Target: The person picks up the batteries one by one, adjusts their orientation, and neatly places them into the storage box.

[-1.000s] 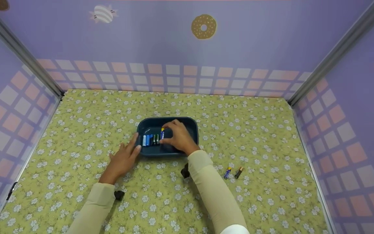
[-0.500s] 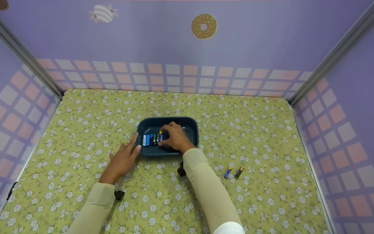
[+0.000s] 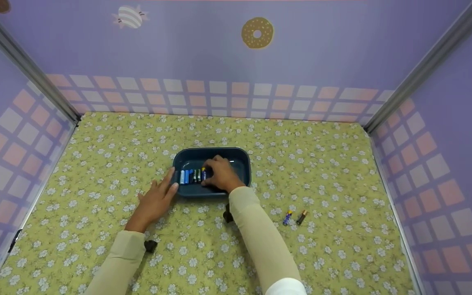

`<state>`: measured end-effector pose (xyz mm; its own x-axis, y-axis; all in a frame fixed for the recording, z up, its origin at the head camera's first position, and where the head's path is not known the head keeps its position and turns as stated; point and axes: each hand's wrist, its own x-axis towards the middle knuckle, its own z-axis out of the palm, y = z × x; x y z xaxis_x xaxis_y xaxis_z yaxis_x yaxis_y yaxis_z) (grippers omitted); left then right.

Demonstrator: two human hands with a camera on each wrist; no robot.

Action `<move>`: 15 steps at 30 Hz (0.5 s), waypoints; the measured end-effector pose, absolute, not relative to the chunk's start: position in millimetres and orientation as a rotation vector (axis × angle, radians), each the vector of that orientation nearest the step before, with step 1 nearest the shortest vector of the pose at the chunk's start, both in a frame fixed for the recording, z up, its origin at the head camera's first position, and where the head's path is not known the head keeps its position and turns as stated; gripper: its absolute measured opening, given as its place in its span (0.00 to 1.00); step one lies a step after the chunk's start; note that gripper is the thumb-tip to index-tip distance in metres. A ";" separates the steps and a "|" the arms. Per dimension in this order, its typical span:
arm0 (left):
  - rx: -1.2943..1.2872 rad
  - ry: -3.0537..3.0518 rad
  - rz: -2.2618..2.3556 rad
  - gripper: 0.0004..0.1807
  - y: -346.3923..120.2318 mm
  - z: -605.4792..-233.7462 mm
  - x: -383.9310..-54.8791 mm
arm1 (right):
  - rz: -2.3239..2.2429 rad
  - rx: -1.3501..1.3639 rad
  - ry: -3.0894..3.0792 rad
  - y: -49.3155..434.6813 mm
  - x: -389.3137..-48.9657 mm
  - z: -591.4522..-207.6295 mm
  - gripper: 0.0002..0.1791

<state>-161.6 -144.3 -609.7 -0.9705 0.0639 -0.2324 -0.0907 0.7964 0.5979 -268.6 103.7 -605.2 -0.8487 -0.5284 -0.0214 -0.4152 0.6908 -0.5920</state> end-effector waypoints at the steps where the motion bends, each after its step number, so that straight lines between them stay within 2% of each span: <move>1: -0.021 2.746 0.931 0.35 -144.2 -609.7 -161.6 | -0.874 -0.760 2.713 103.5 -268.7 -605.3 0.30; 15: -0.015 2.824 0.804 0.36 -143.0 -607.7 -159.9 | -0.802 -0.646 2.694 101.1 -266.4 -603.0 0.30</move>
